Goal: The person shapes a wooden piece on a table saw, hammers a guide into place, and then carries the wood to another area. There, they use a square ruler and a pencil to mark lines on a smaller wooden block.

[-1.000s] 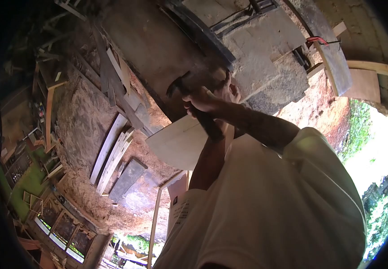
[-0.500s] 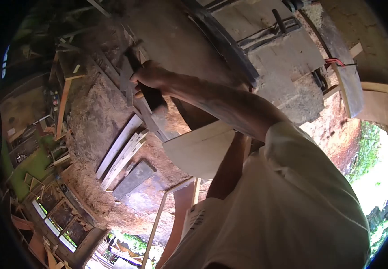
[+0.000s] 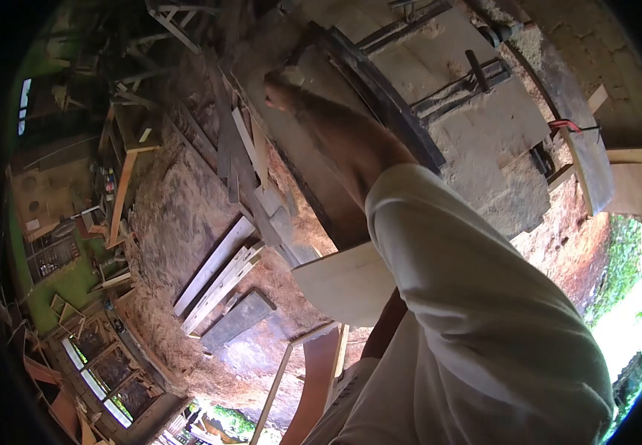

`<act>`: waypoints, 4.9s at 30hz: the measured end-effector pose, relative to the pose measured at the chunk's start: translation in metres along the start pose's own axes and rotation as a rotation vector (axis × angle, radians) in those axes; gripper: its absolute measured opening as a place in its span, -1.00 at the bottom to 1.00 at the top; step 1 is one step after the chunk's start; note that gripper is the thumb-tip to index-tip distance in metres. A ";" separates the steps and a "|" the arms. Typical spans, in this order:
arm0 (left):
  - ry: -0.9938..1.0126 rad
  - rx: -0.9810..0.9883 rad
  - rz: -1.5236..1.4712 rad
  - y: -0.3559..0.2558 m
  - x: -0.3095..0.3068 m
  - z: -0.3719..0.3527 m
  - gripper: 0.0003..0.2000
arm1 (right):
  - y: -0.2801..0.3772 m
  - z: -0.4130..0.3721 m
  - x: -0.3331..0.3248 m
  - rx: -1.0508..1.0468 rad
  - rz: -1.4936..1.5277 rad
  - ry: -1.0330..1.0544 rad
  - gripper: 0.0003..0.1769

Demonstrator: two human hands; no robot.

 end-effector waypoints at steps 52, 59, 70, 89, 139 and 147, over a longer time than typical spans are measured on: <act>-0.042 0.036 -0.249 -0.002 0.004 0.020 -0.33 | 0.029 -0.299 -0.221 -0.230 -1.580 -0.516 -0.75; 0.006 -0.034 0.115 0.002 0.028 0.012 -0.40 | -0.079 -0.197 -0.080 -0.219 -1.780 -0.057 -0.81; 0.227 -0.262 0.241 0.012 0.007 0.009 -0.45 | 0.023 0.028 0.006 -0.503 -1.561 -0.275 -0.82; 0.031 -0.111 0.169 -0.015 -0.022 -0.013 -0.42 | -0.025 -0.175 -0.107 -0.252 -1.432 0.455 -0.67; -0.346 -0.092 0.018 -0.051 -0.021 0.018 -0.52 | 0.353 -0.318 0.001 -0.851 -2.939 -1.150 -0.35; -0.344 0.010 0.051 -0.057 -0.026 0.018 -0.06 | 0.317 -0.362 0.041 -2.134 -3.600 0.958 -0.74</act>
Point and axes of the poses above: each hand's wrist, its own z-axis towards the middle knuckle, its own x-axis out of the palm, y = z × x, the point moved 3 cm from there along z, towards the middle knuckle, and after that the axes turned 14 degrees about -z, right-handed, at the moved point
